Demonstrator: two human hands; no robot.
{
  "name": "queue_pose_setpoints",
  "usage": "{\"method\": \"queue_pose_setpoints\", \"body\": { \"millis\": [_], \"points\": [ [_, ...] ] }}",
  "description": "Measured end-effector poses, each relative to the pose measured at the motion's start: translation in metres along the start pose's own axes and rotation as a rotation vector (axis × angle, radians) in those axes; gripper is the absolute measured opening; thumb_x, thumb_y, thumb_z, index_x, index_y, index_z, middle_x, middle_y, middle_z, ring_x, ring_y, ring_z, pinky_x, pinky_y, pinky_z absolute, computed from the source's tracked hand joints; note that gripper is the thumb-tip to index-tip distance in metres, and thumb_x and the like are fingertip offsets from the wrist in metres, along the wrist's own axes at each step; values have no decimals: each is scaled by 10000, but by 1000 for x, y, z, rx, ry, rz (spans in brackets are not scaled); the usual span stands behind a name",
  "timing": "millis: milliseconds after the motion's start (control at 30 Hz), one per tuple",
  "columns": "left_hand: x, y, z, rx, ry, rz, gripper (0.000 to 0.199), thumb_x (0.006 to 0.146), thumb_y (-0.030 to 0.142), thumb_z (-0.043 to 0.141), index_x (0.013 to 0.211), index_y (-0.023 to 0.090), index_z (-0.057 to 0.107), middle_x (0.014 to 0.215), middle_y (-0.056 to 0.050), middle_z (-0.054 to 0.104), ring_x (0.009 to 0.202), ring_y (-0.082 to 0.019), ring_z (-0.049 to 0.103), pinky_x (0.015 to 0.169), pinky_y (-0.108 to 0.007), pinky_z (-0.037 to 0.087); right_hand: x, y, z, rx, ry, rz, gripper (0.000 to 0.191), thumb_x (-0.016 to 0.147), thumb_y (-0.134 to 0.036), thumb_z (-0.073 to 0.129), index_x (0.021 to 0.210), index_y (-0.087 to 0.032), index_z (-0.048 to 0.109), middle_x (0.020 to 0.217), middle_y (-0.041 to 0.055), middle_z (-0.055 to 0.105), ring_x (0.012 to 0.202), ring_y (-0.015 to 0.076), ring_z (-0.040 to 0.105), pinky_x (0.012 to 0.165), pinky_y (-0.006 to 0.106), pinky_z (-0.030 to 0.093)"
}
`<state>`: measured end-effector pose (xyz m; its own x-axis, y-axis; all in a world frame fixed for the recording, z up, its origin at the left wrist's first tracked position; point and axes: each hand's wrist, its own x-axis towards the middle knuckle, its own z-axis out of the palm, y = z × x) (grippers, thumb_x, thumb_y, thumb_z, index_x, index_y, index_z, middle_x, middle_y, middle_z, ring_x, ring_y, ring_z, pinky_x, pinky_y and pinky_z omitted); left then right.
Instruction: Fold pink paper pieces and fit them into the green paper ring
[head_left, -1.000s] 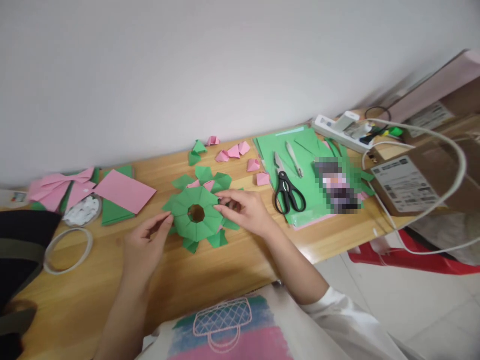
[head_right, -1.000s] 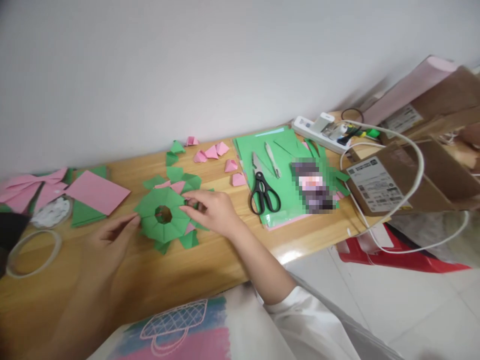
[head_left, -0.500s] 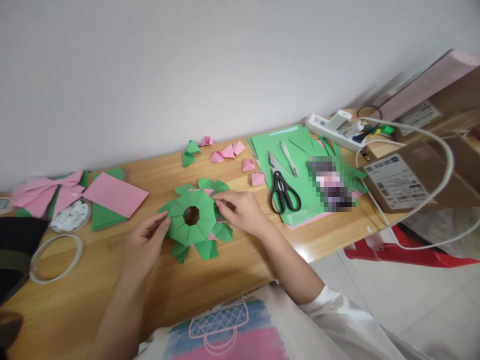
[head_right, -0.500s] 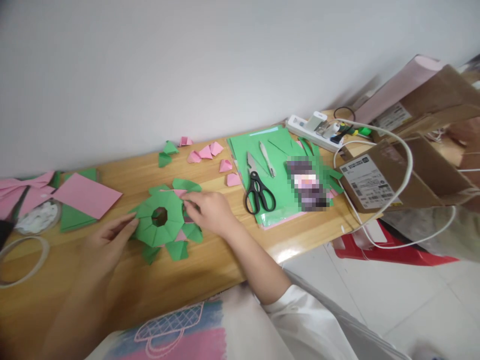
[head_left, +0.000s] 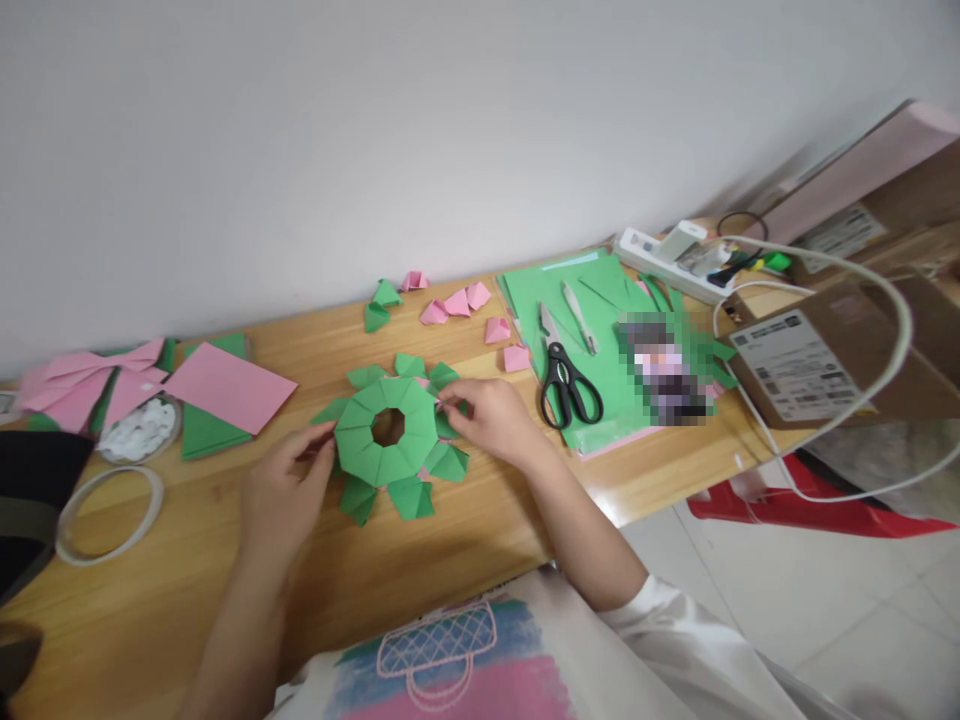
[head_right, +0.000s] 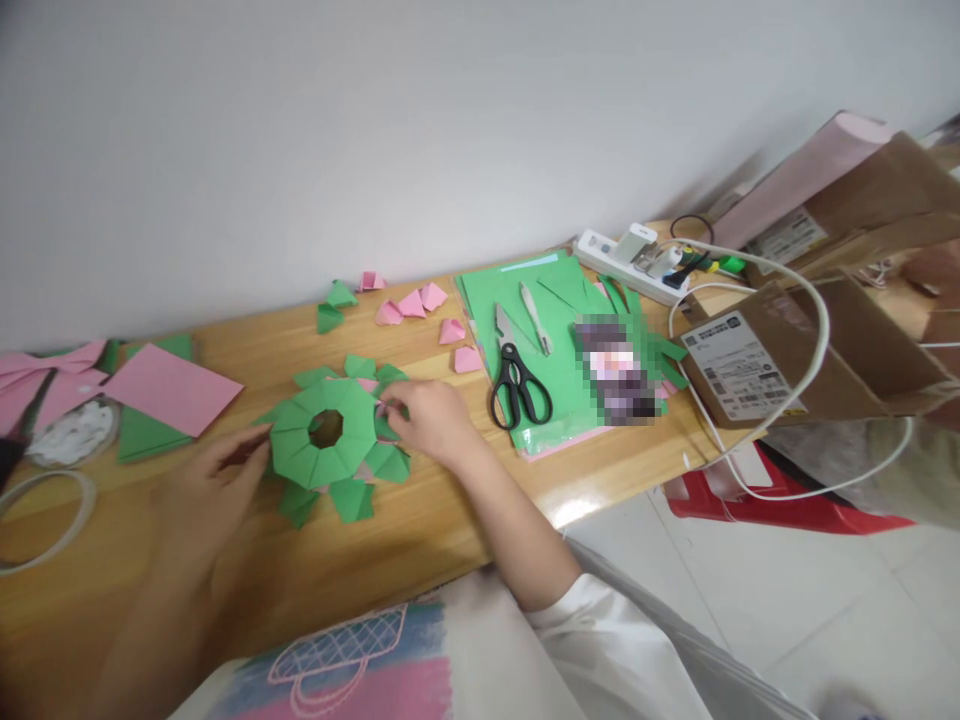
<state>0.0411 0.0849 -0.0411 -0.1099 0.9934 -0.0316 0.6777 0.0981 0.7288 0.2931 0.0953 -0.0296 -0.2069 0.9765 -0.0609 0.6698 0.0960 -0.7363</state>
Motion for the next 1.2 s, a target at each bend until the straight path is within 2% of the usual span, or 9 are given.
{"method": "queue_pose_setpoints", "body": {
  "millis": [100, 200, 467, 767, 933, 1200],
  "points": [
    [0, 2, -3, 127, 26, 182, 250, 789, 391, 524, 873, 242, 706, 947, -52, 724, 897, -251, 675, 870, -416, 525, 0, 1, -1, -9, -12, -31, 226, 771, -82, 579, 910, -181, 727, 898, 47, 764, 790, 180, 686, 694, 252, 435],
    [-1, 3, -5, 200, 42, 306, 221, 841, 345, 507, 887, 234, 693, 929, -52, 705, 926, -258, 663, 873, -418, 515, 0, 1, -2, -22, -26, -44, 230, 769, -72, 586, 926, -173, 721, 907, 52, 762, 807, 183, 687, 699, 250, 432],
    [1, -4, -4, 220, 94, 413, 216, 885, 343, 515, 860, 220, 691, 911, -69, 703, 896, -244, 661, 844, -426, 522, 0, 0, -2, -37, -19, -64, 138, 868, -174, 606, 941, -167, 723, 912, 62, 763, 826, 180, 688, 716, 247, 428],
    [0, -4, -2, 176, 80, 397, 193, 882, 339, 521, 843, 245, 686, 909, -45, 715, 894, -241, 670, 837, -427, 532, 1, 2, -1, -55, 14, -77, 133, 865, -156, 622, 898, -172, 750, 917, 72, 766, 818, 177, 689, 701, 248, 428],
    [0, -4, 0, 115, 68, 346, 166, 862, 329, 534, 841, 263, 685, 914, -43, 716, 892, -245, 671, 834, -426, 534, 1, 3, 0, -35, 18, -105, 145, 854, -129, 621, 873, -173, 758, 902, 69, 765, 807, 173, 687, 705, 246, 442],
    [0, -4, 1, 128, 97, 379, 221, 864, 348, 512, 843, 206, 681, 891, -52, 720, 870, -224, 678, 798, -386, 537, 0, 7, 0, 27, 52, -152, 147, 853, -127, 610, 847, -167, 752, 866, 58, 756, 764, 158, 669, 686, 244, 434]
  ]
}}
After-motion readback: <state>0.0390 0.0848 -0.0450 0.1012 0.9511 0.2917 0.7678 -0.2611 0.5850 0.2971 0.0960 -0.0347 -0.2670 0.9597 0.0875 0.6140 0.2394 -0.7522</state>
